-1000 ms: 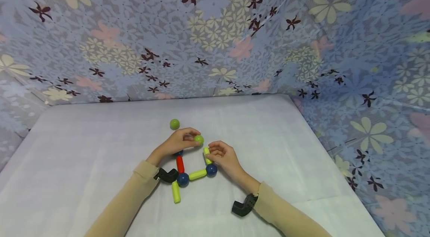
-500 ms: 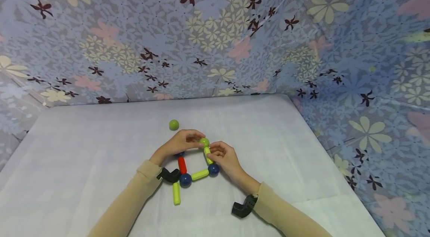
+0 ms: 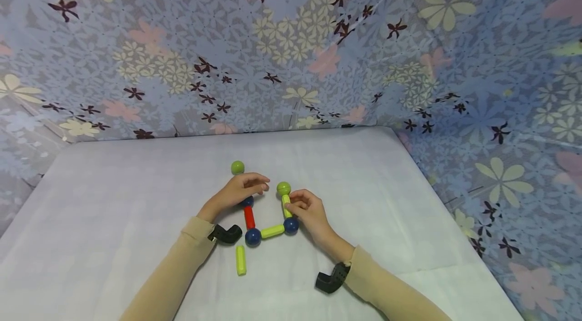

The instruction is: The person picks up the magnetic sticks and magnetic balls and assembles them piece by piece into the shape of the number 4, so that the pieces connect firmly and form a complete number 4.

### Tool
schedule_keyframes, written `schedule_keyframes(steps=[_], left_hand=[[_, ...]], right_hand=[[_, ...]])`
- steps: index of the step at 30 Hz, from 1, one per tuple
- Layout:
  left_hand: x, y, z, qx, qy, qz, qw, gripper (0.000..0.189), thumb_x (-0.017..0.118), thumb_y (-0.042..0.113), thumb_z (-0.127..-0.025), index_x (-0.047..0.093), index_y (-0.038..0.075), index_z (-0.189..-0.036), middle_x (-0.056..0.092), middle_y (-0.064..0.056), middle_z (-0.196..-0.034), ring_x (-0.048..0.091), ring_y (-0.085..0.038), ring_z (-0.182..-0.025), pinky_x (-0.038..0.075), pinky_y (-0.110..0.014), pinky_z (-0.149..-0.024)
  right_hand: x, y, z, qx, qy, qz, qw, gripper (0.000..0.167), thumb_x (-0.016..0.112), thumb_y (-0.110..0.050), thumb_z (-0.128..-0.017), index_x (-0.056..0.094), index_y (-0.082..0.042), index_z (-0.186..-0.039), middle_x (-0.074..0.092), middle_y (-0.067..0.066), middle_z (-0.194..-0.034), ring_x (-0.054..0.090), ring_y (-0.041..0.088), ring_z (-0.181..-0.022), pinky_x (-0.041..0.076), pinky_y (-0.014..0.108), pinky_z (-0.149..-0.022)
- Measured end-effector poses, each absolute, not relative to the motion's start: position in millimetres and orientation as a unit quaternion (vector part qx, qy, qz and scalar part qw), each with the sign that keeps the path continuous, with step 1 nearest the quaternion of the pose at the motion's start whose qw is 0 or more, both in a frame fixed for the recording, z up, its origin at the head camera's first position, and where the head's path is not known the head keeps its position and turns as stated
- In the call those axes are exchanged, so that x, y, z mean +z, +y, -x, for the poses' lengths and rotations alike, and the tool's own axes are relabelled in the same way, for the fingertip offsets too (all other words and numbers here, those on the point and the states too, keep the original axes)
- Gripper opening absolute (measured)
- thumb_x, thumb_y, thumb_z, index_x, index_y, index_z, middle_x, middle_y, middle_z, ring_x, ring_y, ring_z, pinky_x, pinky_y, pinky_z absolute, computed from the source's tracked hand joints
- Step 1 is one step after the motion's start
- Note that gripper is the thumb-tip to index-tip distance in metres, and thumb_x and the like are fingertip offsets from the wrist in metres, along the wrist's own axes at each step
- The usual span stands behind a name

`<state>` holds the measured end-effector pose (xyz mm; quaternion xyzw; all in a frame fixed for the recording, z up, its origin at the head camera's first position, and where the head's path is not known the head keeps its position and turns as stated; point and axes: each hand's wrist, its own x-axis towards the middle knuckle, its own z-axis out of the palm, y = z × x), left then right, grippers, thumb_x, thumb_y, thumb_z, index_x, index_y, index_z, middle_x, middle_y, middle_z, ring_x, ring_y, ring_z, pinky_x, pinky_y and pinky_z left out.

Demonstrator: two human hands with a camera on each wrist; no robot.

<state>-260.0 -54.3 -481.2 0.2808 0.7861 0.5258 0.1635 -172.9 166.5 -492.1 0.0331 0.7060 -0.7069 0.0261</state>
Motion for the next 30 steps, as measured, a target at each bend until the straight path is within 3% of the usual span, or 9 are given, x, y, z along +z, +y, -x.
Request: schedule_keyframes(steps=[5,8,10,13,16,22,30], left_hand=[[-480.9,-65.3,265.9,0.533,0.816,-0.223,0.002,0.024,0.059,0.017,-0.094,0.067,0.002,-0.111,0.065,-0.013,-0.105,0.059,-0.018,-0.093,0.048,-0.024,-0.082],[-483.8,-70.6,270.6,0.542,0.818,-0.168,-0.094,0.019,0.062,0.011,-0.091,0.068,0.0,-0.106,0.06,-0.014,-0.104,0.053,-0.02,-0.098,0.045,-0.03,-0.087],[-487.0,-73.2,273.6,0.546,0.816,-0.149,-0.12,0.022,0.064,0.008,-0.089,0.067,-0.001,-0.108,0.057,-0.016,-0.11,0.052,-0.025,-0.107,0.043,-0.038,-0.094],[-490.7,-76.0,277.0,0.53,0.827,-0.152,-0.112,0.03,0.066,0.008,-0.086,0.064,0.0,-0.115,0.052,-0.019,-0.125,0.046,-0.033,-0.122,0.035,-0.05,-0.105],[-493.2,-77.6,278.0,0.5,0.845,-0.169,-0.086,0.036,0.065,0.007,-0.086,0.061,0.001,-0.121,0.049,-0.02,-0.134,0.042,-0.037,-0.13,0.031,-0.054,-0.111],[-492.8,-77.1,275.1,0.496,0.85,-0.165,-0.061,0.035,0.061,0.001,-0.089,0.058,0.002,-0.123,0.052,-0.019,-0.132,0.048,-0.035,-0.126,0.039,-0.047,-0.108],[-493.5,-78.7,272.0,0.504,0.85,-0.14,-0.07,0.035,0.063,0.001,-0.088,0.058,-0.002,-0.122,0.056,-0.02,-0.126,0.051,-0.033,-0.123,0.039,-0.041,-0.109]], right_hand=[[-494.7,165.0,173.3,-0.708,0.705,-0.048,0.001,0.027,0.068,0.003,-0.082,0.058,0.008,-0.107,0.064,0.004,-0.088,0.059,0.003,-0.068,0.048,0.018,-0.06],[-494.6,164.7,173.0,-0.709,0.703,-0.055,-0.006,0.026,0.068,0.003,-0.081,0.058,0.008,-0.105,0.064,0.006,-0.088,0.058,0.002,-0.067,0.048,0.017,-0.059],[-494.5,164.6,173.0,-0.713,0.699,-0.054,-0.005,0.026,0.067,0.003,-0.081,0.058,0.009,-0.105,0.063,0.004,-0.087,0.058,0.002,-0.067,0.048,0.017,-0.059],[-493.6,164.5,172.8,-0.713,0.699,-0.051,-0.004,0.027,0.067,0.004,-0.081,0.057,0.009,-0.105,0.063,0.0,-0.086,0.058,0.002,-0.067,0.048,0.017,-0.059],[-492.5,164.8,172.8,-0.712,0.7,-0.046,-0.003,0.027,0.066,0.004,-0.081,0.057,0.009,-0.105,0.063,0.0,-0.085,0.058,0.002,-0.067,0.048,0.017,-0.059],[-491.5,166.8,173.0,-0.707,0.707,-0.032,-0.002,0.025,0.065,0.005,-0.082,0.056,0.01,-0.105,0.063,-0.001,-0.082,0.057,0.002,-0.064,0.047,0.017,-0.059],[-492.8,166.0,172.4,-0.71,0.704,-0.023,0.004,0.024,0.064,0.005,-0.083,0.056,0.01,-0.105,0.062,-0.002,-0.081,0.056,0.002,-0.063,0.047,0.017,-0.058]])
